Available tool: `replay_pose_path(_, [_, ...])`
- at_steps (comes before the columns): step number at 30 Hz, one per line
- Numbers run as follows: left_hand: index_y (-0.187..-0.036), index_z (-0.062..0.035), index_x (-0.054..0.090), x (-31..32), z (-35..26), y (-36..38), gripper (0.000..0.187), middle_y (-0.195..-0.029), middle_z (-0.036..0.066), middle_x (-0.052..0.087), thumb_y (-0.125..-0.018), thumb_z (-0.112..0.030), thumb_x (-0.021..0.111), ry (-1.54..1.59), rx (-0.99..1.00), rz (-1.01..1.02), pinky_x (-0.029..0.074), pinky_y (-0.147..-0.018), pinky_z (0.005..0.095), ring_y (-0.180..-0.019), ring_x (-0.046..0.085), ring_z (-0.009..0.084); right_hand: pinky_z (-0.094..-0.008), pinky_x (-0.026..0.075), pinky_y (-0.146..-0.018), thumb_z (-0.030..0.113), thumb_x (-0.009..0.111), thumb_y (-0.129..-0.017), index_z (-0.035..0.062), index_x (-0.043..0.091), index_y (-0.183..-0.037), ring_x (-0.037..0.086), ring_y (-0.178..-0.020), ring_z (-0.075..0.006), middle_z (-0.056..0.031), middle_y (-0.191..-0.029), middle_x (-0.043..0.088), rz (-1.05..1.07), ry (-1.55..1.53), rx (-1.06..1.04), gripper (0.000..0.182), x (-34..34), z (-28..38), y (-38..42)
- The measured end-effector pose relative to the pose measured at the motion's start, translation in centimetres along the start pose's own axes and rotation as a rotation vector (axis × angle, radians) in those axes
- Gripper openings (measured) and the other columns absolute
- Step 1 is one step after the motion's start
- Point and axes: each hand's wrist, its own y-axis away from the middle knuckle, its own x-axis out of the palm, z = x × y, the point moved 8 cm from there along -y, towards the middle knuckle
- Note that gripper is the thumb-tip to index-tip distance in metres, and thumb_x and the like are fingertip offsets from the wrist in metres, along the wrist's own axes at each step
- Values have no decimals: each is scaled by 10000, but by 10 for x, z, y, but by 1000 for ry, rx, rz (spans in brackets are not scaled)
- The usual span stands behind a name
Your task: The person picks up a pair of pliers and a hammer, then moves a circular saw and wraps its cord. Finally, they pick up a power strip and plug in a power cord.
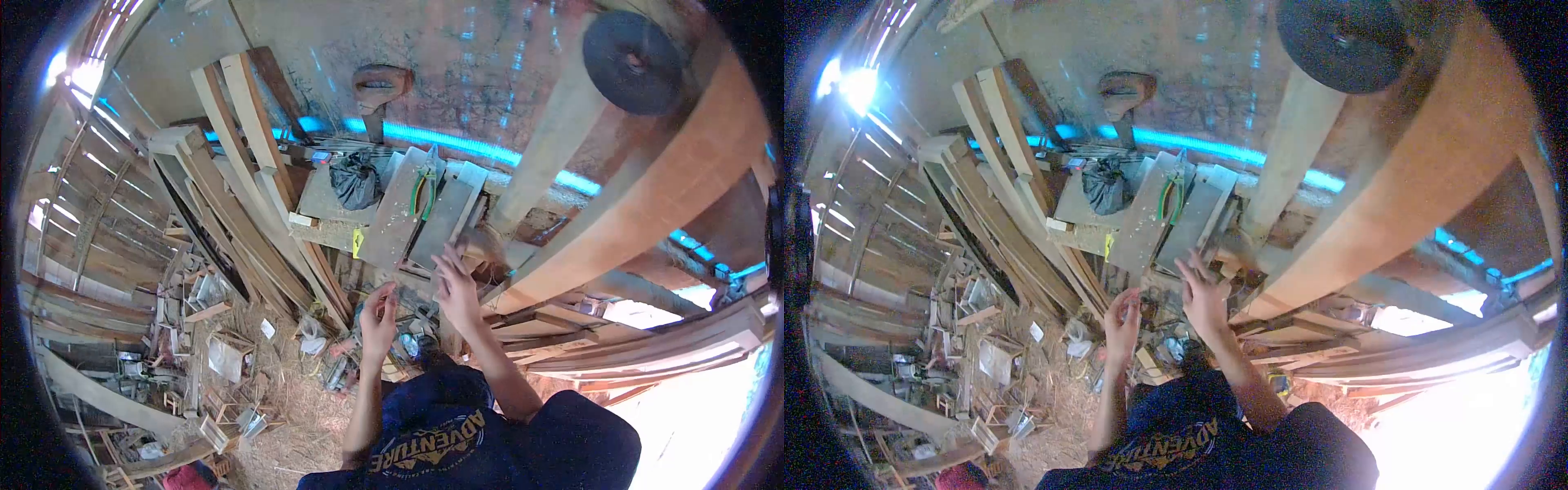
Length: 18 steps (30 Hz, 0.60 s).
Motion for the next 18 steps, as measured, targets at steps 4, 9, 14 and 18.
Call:
replay_pose_path(4, [-1272, 4, 641, 2, -7, 18, 266, -1143, 35, 684, -1035, -93, 571, -34, 38, 69, 471, -912, 258, -1032, 599, 97, -344, 591, -897, -147, 664, -789, 37, 627, -1313, 626, -1224, -293, -195, -1521, 458, -35, 7, -10, 557, 0, 14, 30])
replay_pose_path(9, [-1264, -7, 655, -6, 9, 48, 271, -1153, 79, 705, -1033, -134, 590, -26, 108, 208, 505, -867, 271, -1003, 643, 124, -458, 358, -1155, 181, 713, -882, 160, 578, -1401, 482, -1364, -311, -120, -1509, 484, 7, 256, 55, 536, -13, 31, 78])
replay_pose_path(14, [-1246, -3, 656, -19, 34, 85, 257, -1144, 54, 688, -1042, -144, 591, -8, 43, 379, 471, -942, 274, -1070, 618, 118, -450, 426, -1092, -2, 617, -860, 84, 561, -1379, 490, -1324, -399, -183, -1452, 498, -134, 224, 106, 529, -21, 36, 144])
replay_pose_path(18, [-1270, -13, 650, -30, 33, 127, 282, -1050, 11, 672, -1054, -181, 578, -27, 166, 536, 466, -793, 224, -893, 561, 61, -472, 460, -1040, -109, 517, -829, 43, 584, -1319, 517, -1263, -451, -237, -1351, 534, -266, 125, 244, 517, -28, 61, 215])
